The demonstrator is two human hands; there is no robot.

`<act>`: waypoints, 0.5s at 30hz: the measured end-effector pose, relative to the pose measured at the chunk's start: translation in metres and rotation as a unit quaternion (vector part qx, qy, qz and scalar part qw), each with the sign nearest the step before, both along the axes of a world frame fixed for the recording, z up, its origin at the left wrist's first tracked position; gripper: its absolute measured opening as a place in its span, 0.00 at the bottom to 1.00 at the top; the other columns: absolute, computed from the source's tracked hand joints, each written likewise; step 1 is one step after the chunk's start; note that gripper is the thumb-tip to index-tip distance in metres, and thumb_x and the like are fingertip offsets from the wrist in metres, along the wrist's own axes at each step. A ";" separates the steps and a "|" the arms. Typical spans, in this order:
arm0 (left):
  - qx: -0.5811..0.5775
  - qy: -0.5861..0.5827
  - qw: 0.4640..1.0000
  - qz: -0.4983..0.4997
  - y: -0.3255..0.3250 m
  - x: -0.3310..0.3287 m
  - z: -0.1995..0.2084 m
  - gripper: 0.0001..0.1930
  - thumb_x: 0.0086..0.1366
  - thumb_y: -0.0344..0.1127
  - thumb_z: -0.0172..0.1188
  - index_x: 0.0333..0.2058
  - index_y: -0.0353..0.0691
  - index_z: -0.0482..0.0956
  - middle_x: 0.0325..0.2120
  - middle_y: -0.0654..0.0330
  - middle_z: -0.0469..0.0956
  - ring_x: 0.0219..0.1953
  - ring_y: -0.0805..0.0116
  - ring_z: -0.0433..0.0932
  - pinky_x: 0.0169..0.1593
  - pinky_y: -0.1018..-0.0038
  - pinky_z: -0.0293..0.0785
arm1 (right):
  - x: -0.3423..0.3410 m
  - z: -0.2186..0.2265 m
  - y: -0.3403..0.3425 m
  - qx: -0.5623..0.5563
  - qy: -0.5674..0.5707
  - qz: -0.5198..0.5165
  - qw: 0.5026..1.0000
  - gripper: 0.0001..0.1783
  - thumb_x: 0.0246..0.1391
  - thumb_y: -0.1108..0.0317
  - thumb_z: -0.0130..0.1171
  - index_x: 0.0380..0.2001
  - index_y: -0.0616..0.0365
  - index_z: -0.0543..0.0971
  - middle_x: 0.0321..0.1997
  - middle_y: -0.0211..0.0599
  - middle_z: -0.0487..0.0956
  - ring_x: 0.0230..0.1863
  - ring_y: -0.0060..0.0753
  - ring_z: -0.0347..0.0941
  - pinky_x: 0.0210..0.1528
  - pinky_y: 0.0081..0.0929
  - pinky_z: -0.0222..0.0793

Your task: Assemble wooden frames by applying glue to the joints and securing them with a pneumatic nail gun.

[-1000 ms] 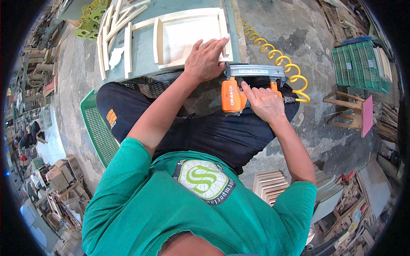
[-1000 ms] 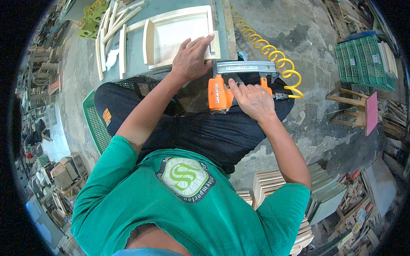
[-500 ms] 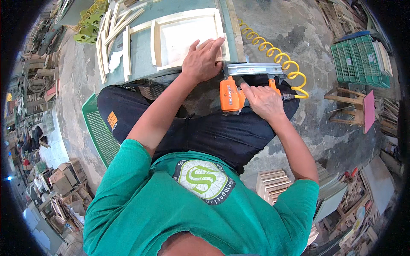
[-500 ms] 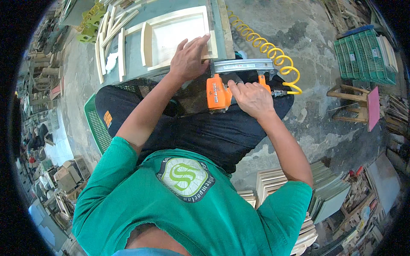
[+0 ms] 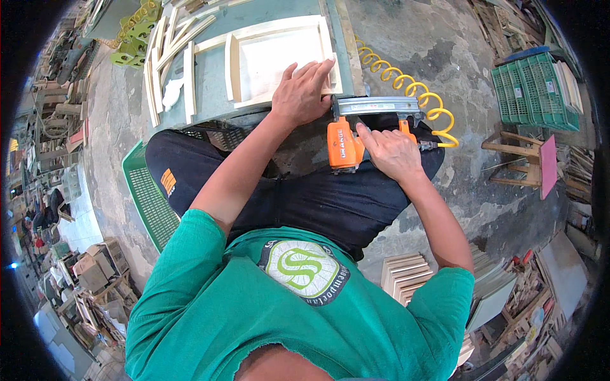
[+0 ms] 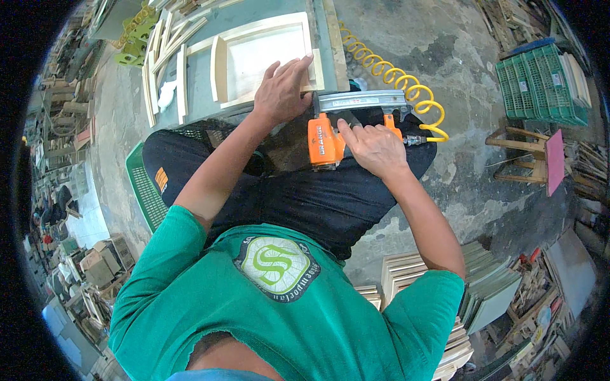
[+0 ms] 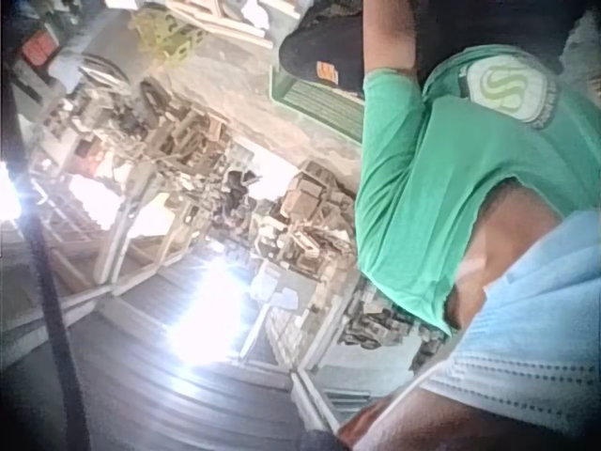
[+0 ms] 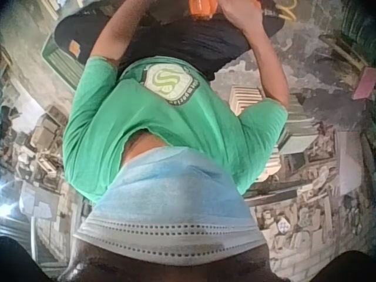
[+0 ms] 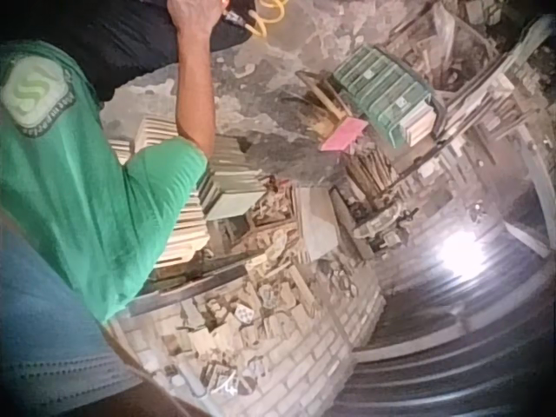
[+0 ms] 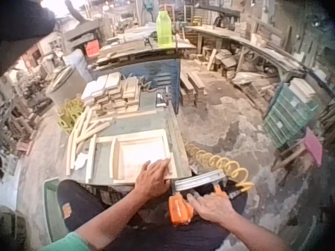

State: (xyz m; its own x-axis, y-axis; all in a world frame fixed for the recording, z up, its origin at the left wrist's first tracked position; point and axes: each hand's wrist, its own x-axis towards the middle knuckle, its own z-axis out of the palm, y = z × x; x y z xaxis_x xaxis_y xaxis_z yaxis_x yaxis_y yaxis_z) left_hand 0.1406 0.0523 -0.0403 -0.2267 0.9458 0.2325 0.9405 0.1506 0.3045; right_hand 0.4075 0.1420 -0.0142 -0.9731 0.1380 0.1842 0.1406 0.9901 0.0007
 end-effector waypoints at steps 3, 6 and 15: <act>-0.010 0.004 1.000 0.003 0.002 0.002 0.000 0.43 0.59 0.42 0.66 0.72 0.50 0.58 0.63 0.57 0.75 0.70 0.59 0.69 0.74 0.48 0.57 | 0.002 -0.003 0.000 0.021 0.001 -0.005 1.000 0.19 0.61 0.65 0.59 0.55 0.52 0.81 0.23 0.24 0.75 0.24 0.26 0.77 0.29 0.29 0.73; -0.001 -0.004 1.000 0.000 0.002 0.002 -0.001 0.43 0.60 0.42 0.66 0.72 0.50 0.58 0.63 0.57 0.75 0.70 0.59 0.69 0.74 0.49 0.57 | 0.003 -0.005 0.001 0.015 -0.012 -0.007 1.000 0.20 0.62 0.66 0.59 0.57 0.52 0.80 0.23 0.26 0.74 0.25 0.28 0.76 0.30 0.30 0.73; 0.005 -0.025 1.000 0.003 0.000 -0.001 0.003 0.41 0.59 0.43 0.68 0.71 0.48 0.63 0.64 0.55 0.74 0.70 0.58 0.70 0.73 0.48 0.59 | 0.002 0.037 0.003 -0.012 0.001 -0.006 1.000 0.27 0.53 0.67 0.64 0.59 0.54 0.81 0.24 0.27 0.75 0.25 0.29 0.77 0.30 0.30 0.73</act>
State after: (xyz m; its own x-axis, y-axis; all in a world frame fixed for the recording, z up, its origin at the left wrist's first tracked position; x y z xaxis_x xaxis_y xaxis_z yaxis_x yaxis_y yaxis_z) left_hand 0.1394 0.0521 -0.0369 -0.2443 0.9419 0.2307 0.9229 0.1529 0.3533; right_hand 0.4095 0.1446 0.0227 -0.9711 0.1533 0.1831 0.1518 0.9882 -0.0226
